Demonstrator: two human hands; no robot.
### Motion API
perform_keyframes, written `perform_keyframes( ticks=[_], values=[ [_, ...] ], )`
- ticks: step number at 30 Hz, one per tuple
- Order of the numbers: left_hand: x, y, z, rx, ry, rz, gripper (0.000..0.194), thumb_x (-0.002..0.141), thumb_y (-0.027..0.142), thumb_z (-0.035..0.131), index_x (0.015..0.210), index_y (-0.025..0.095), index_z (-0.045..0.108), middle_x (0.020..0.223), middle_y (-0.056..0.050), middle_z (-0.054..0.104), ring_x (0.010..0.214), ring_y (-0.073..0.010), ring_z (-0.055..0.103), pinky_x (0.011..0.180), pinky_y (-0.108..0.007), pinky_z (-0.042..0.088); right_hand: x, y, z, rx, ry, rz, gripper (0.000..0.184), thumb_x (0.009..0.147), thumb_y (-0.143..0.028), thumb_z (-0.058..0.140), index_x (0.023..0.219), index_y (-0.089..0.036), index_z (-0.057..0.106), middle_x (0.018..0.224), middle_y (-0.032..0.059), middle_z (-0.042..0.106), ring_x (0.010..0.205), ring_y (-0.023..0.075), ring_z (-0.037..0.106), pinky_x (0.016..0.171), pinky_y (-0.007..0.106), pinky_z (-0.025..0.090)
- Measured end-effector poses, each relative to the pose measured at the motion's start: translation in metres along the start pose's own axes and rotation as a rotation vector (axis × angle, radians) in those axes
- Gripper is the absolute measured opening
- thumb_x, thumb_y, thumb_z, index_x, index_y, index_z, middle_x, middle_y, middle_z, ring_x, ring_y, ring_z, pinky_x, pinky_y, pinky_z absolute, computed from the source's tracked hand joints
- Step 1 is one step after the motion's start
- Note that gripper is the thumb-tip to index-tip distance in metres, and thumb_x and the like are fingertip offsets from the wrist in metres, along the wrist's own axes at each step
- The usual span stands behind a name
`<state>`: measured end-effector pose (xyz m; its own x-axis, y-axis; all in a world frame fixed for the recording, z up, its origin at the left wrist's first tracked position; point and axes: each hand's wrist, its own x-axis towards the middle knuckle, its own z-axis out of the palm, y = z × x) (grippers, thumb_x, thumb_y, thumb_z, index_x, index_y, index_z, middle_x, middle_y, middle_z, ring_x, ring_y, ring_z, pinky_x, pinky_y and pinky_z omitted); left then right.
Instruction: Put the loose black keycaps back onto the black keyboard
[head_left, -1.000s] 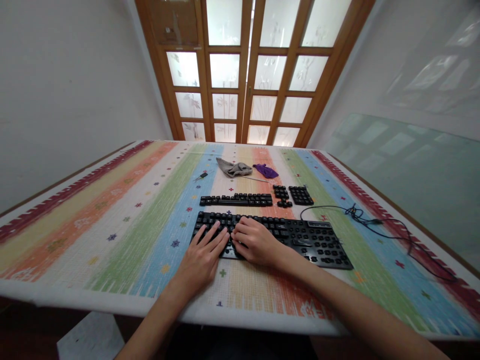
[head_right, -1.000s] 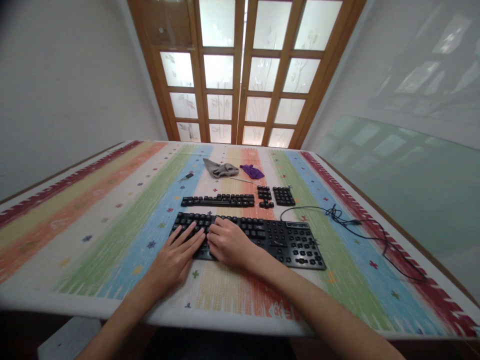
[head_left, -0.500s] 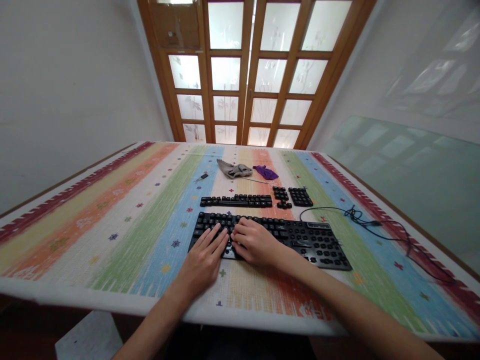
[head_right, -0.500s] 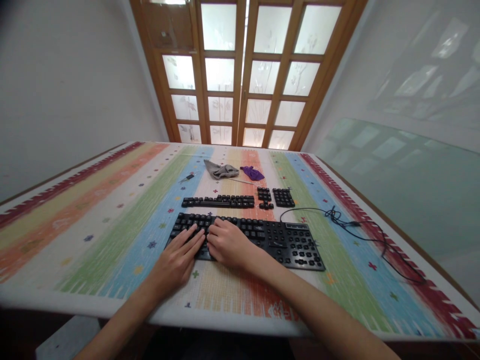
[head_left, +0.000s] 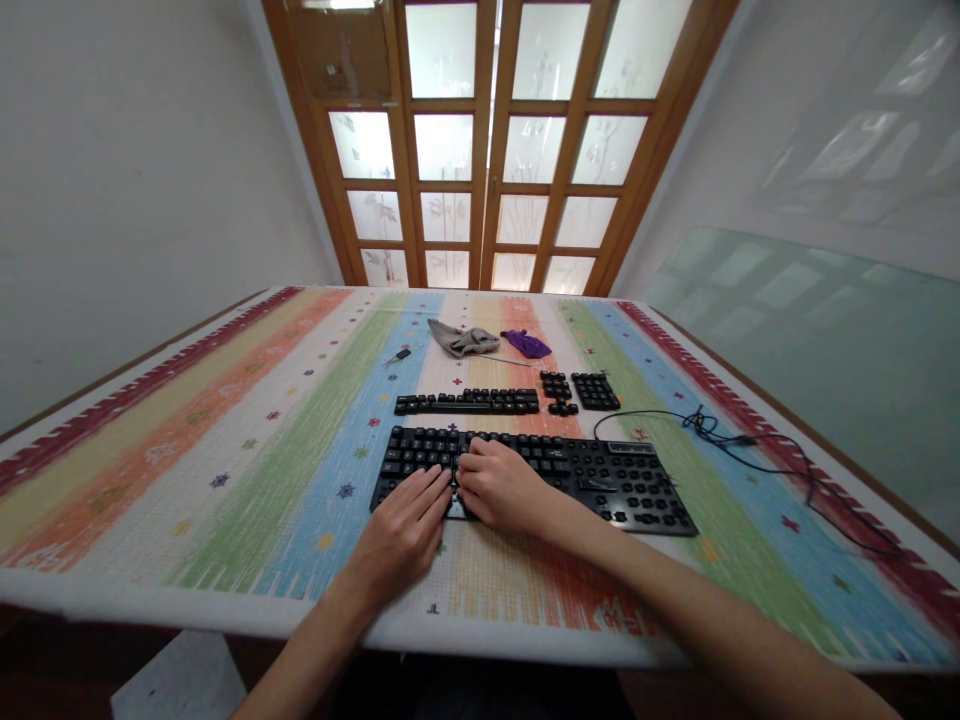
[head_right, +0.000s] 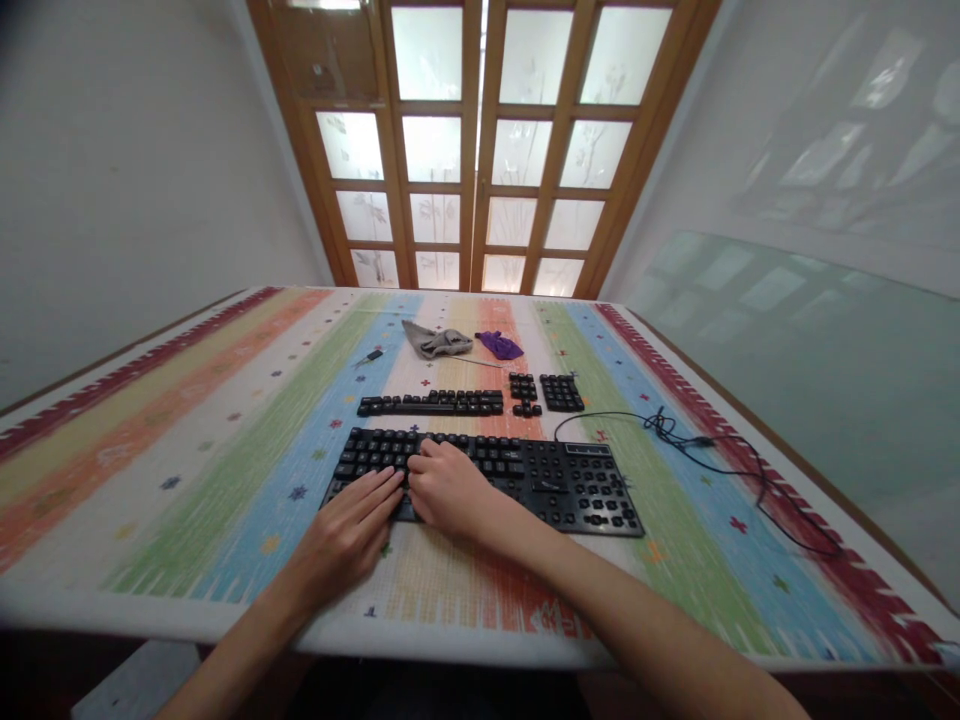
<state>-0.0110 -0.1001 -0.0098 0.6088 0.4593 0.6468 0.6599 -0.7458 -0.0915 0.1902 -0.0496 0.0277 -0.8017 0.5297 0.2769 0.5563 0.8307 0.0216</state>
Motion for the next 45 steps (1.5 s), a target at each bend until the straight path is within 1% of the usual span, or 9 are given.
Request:
perform_keyframes(
  ticks=[6, 13, 16, 22, 27, 31, 36, 42, 45],
  values=[
    [0.000, 0.000, 0.000, -0.006, 0.003, 0.012, 0.039, 0.090, 0.003, 0.045, 0.124, 0.006, 0.064, 0.130, -0.017, 0.066, 0.124, -0.0281, 0.062, 0.102, -0.047, 0.056, 0.000, -0.007, -0.004, 0.021, -0.030, 0.066, 0.021, 0.091, -0.018, 0.059, 0.075, -0.013, 0.071, 0.082, 0.0092, 0.068, 0.082, 0.0217, 0.054, 0.071, 0.035, 0.043],
    [-0.001, -0.003, -0.003, -0.051, -0.021, 0.000, 0.036, 0.094, 0.006, 0.045, 0.126, 0.008, 0.062, 0.132, -0.015, 0.066, 0.129, -0.0261, 0.058, 0.108, -0.046, 0.052, -0.008, 0.009, -0.014, 0.179, 0.129, 0.104, 0.018, 0.090, -0.016, 0.062, 0.079, -0.015, 0.075, 0.086, 0.0073, 0.073, 0.083, 0.0197, 0.057, 0.079, 0.032, 0.045],
    [0.001, -0.005, -0.004, -0.050, -0.098, -0.007, 0.037, 0.101, 0.017, 0.045, 0.135, 0.009, 0.055, 0.138, -0.015, 0.061, 0.134, -0.0251, 0.054, 0.111, -0.045, 0.049, -0.014, 0.017, -0.016, 0.190, 0.159, 0.158, 0.018, 0.090, -0.016, 0.062, 0.079, -0.015, 0.075, 0.090, 0.0081, 0.074, 0.085, 0.0204, 0.058, 0.078, 0.033, 0.045],
    [0.014, -0.012, -0.001, -0.038, -0.348, -0.029, 0.059, 0.106, 0.045, 0.037, 0.154, 0.011, 0.031, 0.157, -0.015, 0.039, 0.148, -0.0261, 0.033, 0.119, -0.047, 0.036, -0.016, 0.031, -0.023, 0.268, 0.115, 0.258, 0.013, 0.089, -0.015, 0.064, 0.083, -0.015, 0.076, 0.084, 0.0072, 0.075, 0.082, 0.0197, 0.061, 0.081, 0.033, 0.046],
    [0.028, -0.020, 0.003, -0.080, -0.429, -0.019, 0.062, 0.106, 0.050, 0.031, 0.155, 0.011, 0.028, 0.159, -0.016, 0.034, 0.150, -0.0246, 0.027, 0.122, -0.044, 0.029, -0.004, 0.041, -0.033, 0.258, 0.122, 0.285, 0.013, 0.087, -0.016, 0.065, 0.083, -0.015, 0.077, 0.084, 0.0074, 0.076, 0.087, 0.0220, 0.062, 0.084, 0.034, 0.046],
    [0.028, -0.020, 0.004, -0.101, -0.464, -0.036, 0.077, 0.102, 0.060, 0.035, 0.156, 0.007, 0.022, 0.161, -0.019, 0.028, 0.152, -0.0283, 0.023, 0.123, -0.045, 0.025, 0.009, 0.059, -0.036, 0.265, 0.143, 0.346, 0.013, 0.086, -0.015, 0.065, 0.089, -0.016, 0.078, 0.092, 0.0074, 0.078, 0.091, 0.0222, 0.066, 0.086, 0.033, 0.048],
    [0.023, -0.016, 0.004, -0.140, -0.454, -0.043, 0.088, 0.098, 0.065, 0.038, 0.160, 0.010, 0.008, 0.163, -0.019, 0.022, 0.153, -0.0295, 0.018, 0.122, -0.046, 0.023, 0.029, 0.087, -0.025, 0.231, 0.083, 0.414, 0.015, 0.086, -0.015, 0.064, 0.090, -0.016, 0.079, 0.095, 0.0080, 0.078, 0.094, 0.0239, 0.068, 0.088, 0.033, 0.049],
    [0.022, -0.015, 0.005, -0.156, -0.436, -0.048, 0.079, 0.102, 0.057, 0.038, 0.159, 0.009, 0.013, 0.163, -0.019, 0.023, 0.153, -0.0296, 0.018, 0.122, -0.047, 0.025, 0.051, 0.116, -0.009, 0.204, 0.008, 0.423, 0.019, 0.087, -0.015, 0.062, 0.094, -0.015, 0.079, 0.099, 0.0097, 0.078, 0.094, 0.0239, 0.069, 0.087, 0.033, 0.050],
    [0.020, -0.015, 0.008, -0.147, -0.419, -0.057, 0.080, 0.101, 0.058, 0.039, 0.159, 0.009, 0.013, 0.163, -0.019, 0.023, 0.153, -0.0302, 0.018, 0.122, -0.047, 0.024, 0.058, 0.127, -0.004, 0.204, 0.007, 0.406, 0.021, 0.088, -0.013, 0.059, 0.097, -0.014, 0.079, 0.103, 0.0111, 0.077, 0.099, 0.0245, 0.069, 0.090, 0.034, 0.050]
  ],
)
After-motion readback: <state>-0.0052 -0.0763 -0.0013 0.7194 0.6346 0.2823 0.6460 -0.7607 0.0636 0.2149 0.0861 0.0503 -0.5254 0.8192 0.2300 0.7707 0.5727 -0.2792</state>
